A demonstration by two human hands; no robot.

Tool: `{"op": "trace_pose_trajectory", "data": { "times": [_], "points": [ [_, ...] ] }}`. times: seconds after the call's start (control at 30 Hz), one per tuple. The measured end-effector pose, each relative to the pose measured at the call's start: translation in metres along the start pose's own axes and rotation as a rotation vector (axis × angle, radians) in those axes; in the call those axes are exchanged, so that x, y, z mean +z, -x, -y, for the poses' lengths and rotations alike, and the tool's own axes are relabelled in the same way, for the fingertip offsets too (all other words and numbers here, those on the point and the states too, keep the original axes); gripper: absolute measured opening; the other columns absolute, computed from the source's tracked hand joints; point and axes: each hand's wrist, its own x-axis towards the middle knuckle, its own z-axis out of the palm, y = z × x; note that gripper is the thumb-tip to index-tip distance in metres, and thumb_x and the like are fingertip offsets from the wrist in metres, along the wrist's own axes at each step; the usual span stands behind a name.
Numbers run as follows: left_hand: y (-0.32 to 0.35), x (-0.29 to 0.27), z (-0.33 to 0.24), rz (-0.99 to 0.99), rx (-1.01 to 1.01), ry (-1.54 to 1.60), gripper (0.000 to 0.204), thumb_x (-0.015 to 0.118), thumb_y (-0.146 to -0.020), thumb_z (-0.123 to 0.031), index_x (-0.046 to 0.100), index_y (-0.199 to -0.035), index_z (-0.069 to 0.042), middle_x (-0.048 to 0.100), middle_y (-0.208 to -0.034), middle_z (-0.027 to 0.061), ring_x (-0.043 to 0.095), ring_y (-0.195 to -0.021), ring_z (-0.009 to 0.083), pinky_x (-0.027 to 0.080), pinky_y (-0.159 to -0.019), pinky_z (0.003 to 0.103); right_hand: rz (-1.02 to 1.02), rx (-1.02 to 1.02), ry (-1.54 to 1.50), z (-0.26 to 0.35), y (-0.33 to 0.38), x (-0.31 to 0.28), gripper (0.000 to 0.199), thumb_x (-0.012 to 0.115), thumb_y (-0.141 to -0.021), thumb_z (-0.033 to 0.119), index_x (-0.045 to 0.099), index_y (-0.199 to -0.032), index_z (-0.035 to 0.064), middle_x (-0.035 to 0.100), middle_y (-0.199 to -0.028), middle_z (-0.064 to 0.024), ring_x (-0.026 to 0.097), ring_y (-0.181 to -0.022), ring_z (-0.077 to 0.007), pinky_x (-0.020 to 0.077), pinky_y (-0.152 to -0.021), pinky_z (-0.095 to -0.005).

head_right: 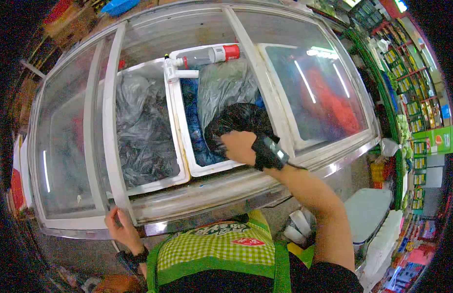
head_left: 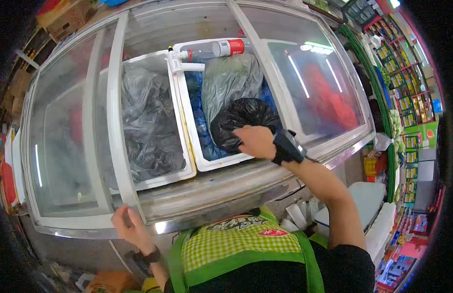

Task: The recorder takes bok choy from a refrigerator, washes them in a bowl, and places them on a produce shelf.

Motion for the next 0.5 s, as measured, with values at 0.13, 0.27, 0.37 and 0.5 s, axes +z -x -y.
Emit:
{"op": "trace_pose_trajectory", "data": {
  "times": [0.13,0.27,0.37,0.5],
  "points": [
    [-0.004,0.002,-0.006,0.008,0.077,-0.040,0.014,0.056,-0.085,-0.007,0.058,-0.095,0.003,0.058,-0.092,0.0130,0.052,-0.088,0.0264,0.042,-0.079,0.035,0.039,0.109,0.368,-0.086,-0.028,0.052,0.055,0.061,-0.072,0.018,0.046,-0.124,0.0058,0.056,-0.093,-0.0243,0.060,-0.083,-0.0377,0.0494,-0.068,-0.0451],
    [-0.007,0.002,-0.009,0.060,0.083,-0.106,0.016,0.057,-0.084,-0.007,0.057,-0.096,0.003,0.057,-0.092,0.0137,0.050,-0.087,0.0273,0.041,-0.077,0.037,-0.022,0.215,0.313,-0.120,-0.036,0.111,0.053,0.058,-0.076,0.015,0.045,-0.127,0.0051,0.052,-0.086,-0.0201,0.058,-0.071,-0.0280,0.0465,-0.053,-0.0397],
    [-0.008,0.003,-0.007,0.047,0.078,-0.078,0.015,0.057,-0.082,-0.005,0.058,-0.095,0.003,0.057,-0.091,0.0142,0.050,-0.087,0.0292,0.041,-0.077,0.038,0.073,0.286,0.333,-0.131,-0.044,0.120,0.041,0.054,-0.083,0.018,0.050,-0.122,0.0050,0.059,-0.085,-0.0166,0.062,-0.070,-0.0275,0.0493,-0.058,-0.0374],
    [-0.007,0.003,-0.003,0.058,0.101,-0.102,0.015,0.058,-0.081,-0.003,0.058,-0.094,0.003,0.057,-0.092,0.0144,0.051,-0.089,0.0298,0.042,-0.080,0.039,0.003,0.045,0.229,-0.114,-0.053,0.070,0.028,0.060,-0.077,0.021,0.058,-0.097,0.0019,0.062,-0.080,-0.0233,0.062,-0.077,-0.0380,0.0506,-0.066,-0.0441]
  ]
}}
